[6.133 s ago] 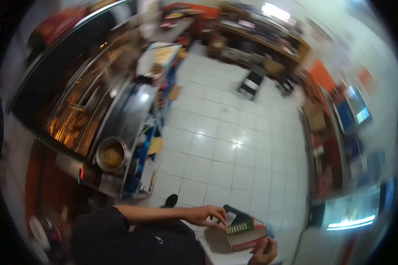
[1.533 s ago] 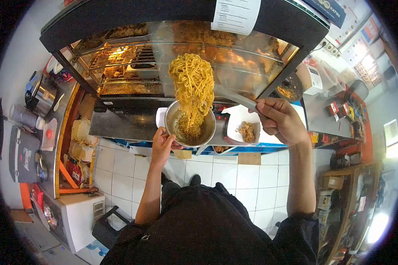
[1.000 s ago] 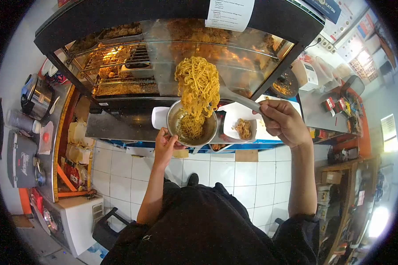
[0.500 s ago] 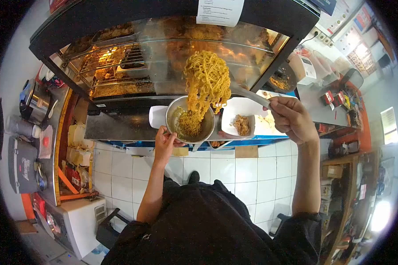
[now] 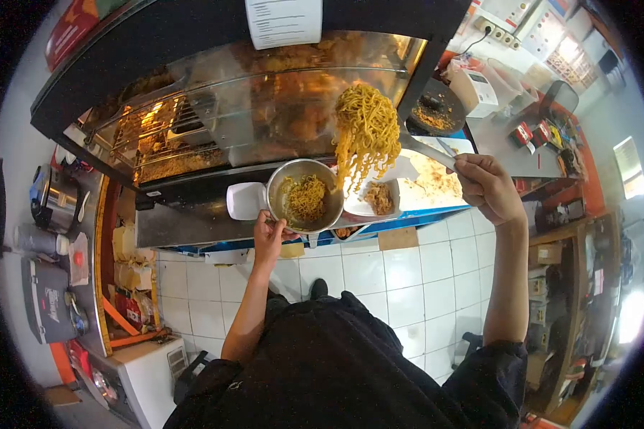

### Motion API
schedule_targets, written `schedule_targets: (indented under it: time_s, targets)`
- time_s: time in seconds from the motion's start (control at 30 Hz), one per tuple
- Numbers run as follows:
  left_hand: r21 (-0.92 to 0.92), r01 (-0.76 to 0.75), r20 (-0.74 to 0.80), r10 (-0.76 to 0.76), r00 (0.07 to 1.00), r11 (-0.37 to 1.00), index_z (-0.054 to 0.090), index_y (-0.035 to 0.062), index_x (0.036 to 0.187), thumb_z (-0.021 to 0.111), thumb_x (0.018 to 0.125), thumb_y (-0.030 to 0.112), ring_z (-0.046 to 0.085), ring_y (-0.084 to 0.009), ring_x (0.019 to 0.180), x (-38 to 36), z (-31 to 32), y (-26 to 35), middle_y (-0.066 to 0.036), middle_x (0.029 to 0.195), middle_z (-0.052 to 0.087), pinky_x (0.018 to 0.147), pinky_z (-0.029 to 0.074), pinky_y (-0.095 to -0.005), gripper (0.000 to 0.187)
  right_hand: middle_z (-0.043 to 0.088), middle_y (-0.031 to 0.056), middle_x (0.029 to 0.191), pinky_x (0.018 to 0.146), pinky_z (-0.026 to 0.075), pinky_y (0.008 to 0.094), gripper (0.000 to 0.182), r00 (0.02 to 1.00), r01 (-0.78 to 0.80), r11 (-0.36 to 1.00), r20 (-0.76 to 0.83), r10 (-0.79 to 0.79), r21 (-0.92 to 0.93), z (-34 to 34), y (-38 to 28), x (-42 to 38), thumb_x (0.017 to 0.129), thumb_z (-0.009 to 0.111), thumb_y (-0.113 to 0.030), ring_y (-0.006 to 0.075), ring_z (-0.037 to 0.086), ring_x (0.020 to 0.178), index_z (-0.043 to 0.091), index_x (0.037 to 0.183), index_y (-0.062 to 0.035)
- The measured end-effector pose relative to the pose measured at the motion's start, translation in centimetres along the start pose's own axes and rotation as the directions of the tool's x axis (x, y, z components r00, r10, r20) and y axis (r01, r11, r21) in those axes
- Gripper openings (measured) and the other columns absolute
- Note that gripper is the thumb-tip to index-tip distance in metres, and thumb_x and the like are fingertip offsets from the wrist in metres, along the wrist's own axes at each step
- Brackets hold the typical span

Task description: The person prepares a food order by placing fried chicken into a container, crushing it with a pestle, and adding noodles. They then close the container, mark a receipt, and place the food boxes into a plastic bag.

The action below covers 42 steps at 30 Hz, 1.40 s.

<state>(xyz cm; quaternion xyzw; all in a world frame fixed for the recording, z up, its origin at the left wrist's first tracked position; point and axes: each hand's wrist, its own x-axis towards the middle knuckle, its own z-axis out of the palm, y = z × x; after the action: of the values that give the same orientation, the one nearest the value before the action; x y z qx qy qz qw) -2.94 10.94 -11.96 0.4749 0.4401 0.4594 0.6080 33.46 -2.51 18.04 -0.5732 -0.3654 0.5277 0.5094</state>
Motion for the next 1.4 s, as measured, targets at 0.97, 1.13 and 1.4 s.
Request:
schedule_targets:
  time_s: [0.97,1.13,1.4]
  targets:
    - [0.034,0.099,-0.103,-0.095,0.99,0.994,0.051,0.0052,0.127,0.062,0.092,0.013,0.061,-0.0147,0.077,-1.0,3.9,8.1,-0.004,0.095,0.06,0.064,0.052,-0.0287,0.037,0.066,0.0271,0.081,0.067,0.052,0.0555,0.011,0.898,-0.202,0.491,-0.361,-0.252,-0.847,2.2,29.1,4.9,0.089,0.05,-0.005,0.0464,0.065,0.075,0.055,0.098,0.0]
    - [0.025,0.133,-0.106,-0.129,0.986,0.991,0.049,0.0055,0.127,0.064,0.092,0.011,0.061,-0.0152,0.079,-0.7,3.4,8.6,-0.005,0.095,0.06,0.065,0.052,-0.0297,0.038,0.066,0.0284,0.082,0.074,0.049,0.0564,0.02,0.842,-0.162,0.711,-0.472,-0.261,-0.684,0.7,30.5,4.8,0.095,0.05,-0.012,0.0483,0.063,0.08,0.064,0.09,0.0019]
    - [-0.077,0.12,0.009,-0.12,0.993,0.99,0.049,0.0066,0.127,0.06,0.091,0.007,0.064,-0.0204,0.082,-0.2,3.8,9.6,-0.008,0.101,0.062,0.069,0.056,-0.0347,0.037,0.065,0.0272,0.078,0.073,0.05,0.0559,0.024,0.84,-0.228,0.612,-0.471,-0.269,-0.757,0.1,25.1,3.5,0.093,0.052,-0.013,0.0465,0.063,0.076,0.066,0.08,0.0015]
